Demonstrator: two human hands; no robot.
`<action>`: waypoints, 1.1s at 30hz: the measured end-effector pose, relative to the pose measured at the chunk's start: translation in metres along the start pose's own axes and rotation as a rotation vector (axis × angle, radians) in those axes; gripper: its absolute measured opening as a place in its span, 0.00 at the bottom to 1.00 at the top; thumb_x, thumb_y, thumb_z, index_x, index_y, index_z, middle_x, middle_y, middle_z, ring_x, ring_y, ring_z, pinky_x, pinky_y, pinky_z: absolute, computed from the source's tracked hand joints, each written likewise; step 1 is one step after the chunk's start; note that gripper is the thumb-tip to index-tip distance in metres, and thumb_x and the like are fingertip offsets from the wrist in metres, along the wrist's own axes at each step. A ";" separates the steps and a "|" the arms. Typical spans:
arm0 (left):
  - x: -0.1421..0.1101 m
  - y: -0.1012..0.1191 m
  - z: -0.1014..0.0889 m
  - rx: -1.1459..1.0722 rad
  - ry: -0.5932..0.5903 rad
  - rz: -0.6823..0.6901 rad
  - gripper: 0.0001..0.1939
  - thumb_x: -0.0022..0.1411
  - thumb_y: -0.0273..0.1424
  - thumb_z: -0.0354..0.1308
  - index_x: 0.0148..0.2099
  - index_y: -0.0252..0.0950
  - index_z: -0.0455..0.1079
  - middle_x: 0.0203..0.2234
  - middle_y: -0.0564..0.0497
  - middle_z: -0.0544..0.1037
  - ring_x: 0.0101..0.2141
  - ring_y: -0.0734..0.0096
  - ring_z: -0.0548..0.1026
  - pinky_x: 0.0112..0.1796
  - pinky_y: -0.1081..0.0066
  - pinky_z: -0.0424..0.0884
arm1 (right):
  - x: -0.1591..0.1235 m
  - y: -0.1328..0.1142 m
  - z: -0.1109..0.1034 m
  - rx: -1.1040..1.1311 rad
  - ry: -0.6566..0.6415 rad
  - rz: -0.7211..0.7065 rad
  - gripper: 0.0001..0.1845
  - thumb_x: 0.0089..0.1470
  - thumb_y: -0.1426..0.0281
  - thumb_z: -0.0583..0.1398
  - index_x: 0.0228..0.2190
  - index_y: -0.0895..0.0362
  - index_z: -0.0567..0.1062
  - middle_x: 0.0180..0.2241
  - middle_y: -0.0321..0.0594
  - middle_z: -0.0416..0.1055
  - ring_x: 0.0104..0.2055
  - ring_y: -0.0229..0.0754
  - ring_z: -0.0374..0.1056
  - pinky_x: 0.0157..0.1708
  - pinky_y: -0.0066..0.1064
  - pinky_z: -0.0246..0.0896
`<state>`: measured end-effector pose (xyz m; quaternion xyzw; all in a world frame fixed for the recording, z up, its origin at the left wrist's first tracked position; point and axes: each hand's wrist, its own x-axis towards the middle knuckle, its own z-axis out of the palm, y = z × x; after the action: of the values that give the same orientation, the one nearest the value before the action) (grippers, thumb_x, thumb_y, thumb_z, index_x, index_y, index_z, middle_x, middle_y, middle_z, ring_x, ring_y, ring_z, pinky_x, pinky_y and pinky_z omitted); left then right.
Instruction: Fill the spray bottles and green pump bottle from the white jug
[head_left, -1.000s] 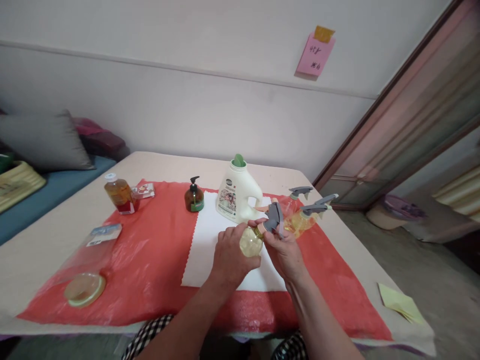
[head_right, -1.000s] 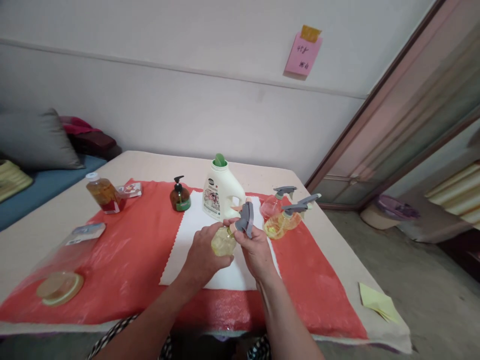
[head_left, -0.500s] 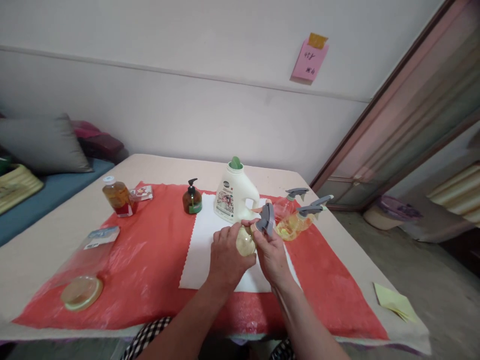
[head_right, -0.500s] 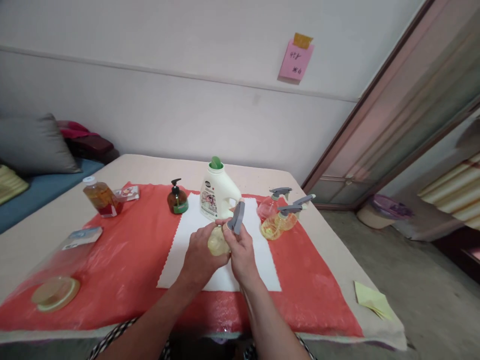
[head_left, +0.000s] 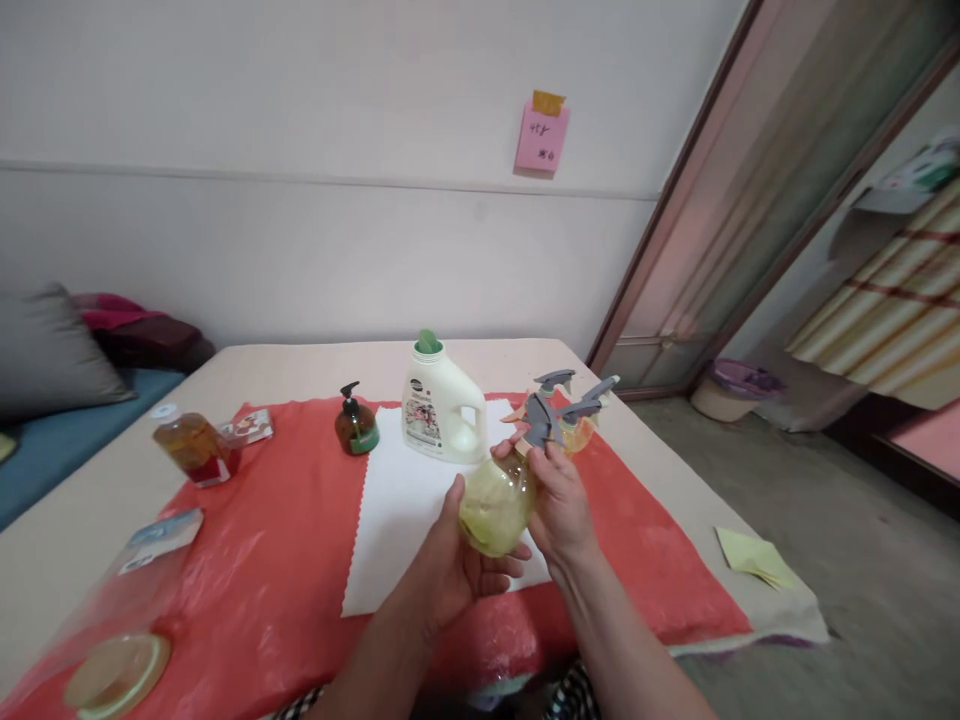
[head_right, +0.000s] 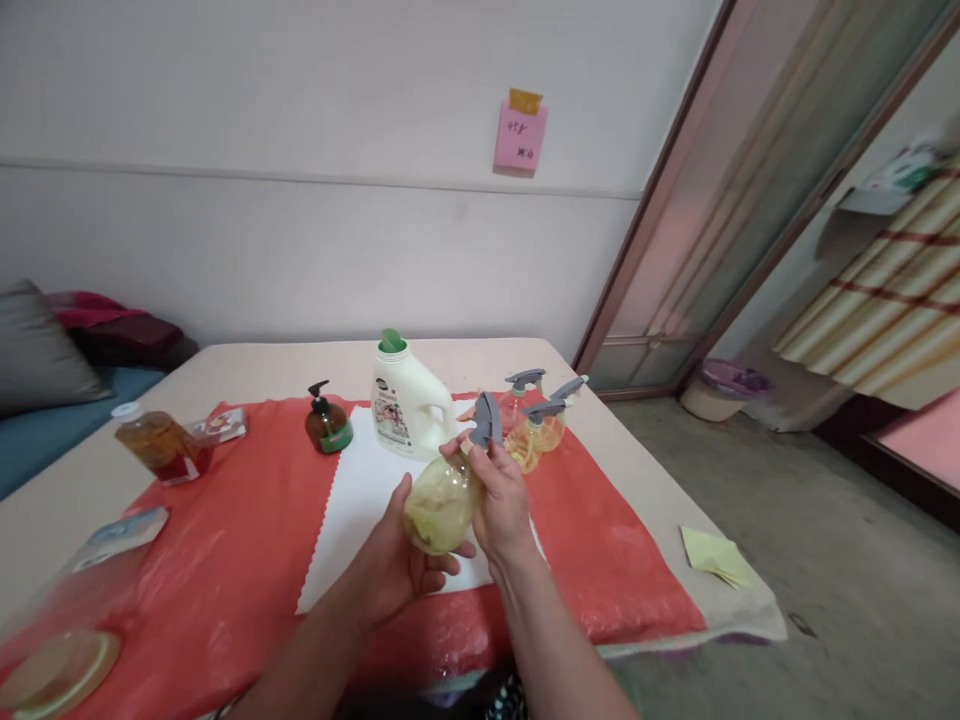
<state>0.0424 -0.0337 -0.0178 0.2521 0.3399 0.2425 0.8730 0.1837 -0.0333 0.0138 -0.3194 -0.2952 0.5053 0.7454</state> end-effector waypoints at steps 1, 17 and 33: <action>0.002 -0.003 0.001 -0.033 -0.036 -0.015 0.42 0.61 0.64 0.47 0.54 0.29 0.69 0.31 0.40 0.80 0.22 0.70 0.76 0.21 0.75 0.69 | -0.001 0.001 0.001 0.009 0.004 0.012 0.14 0.48 0.58 0.71 0.36 0.51 0.80 0.32 0.37 0.78 0.36 0.43 0.72 0.37 0.35 0.65; 0.001 -0.008 0.011 0.033 0.070 0.210 0.44 0.54 0.62 0.59 0.61 0.35 0.62 0.41 0.42 0.79 0.30 0.63 0.80 0.26 0.69 0.76 | -0.003 -0.002 0.004 0.089 0.113 -0.027 0.15 0.47 0.56 0.71 0.29 0.54 0.81 0.31 0.37 0.76 0.33 0.39 0.68 0.35 0.30 0.63; 0.012 -0.029 0.018 0.484 0.390 0.915 0.46 0.49 0.48 0.70 0.64 0.42 0.53 0.55 0.41 0.69 0.50 0.54 0.74 0.49 0.59 0.72 | -0.006 -0.005 0.005 0.100 0.137 -0.048 0.15 0.50 0.55 0.69 0.33 0.53 0.81 0.34 0.39 0.78 0.37 0.43 0.71 0.40 0.36 0.65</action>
<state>0.0699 -0.0537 -0.0298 0.5180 0.3969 0.5544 0.5165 0.1812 -0.0394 0.0201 -0.3085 -0.2255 0.4782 0.7908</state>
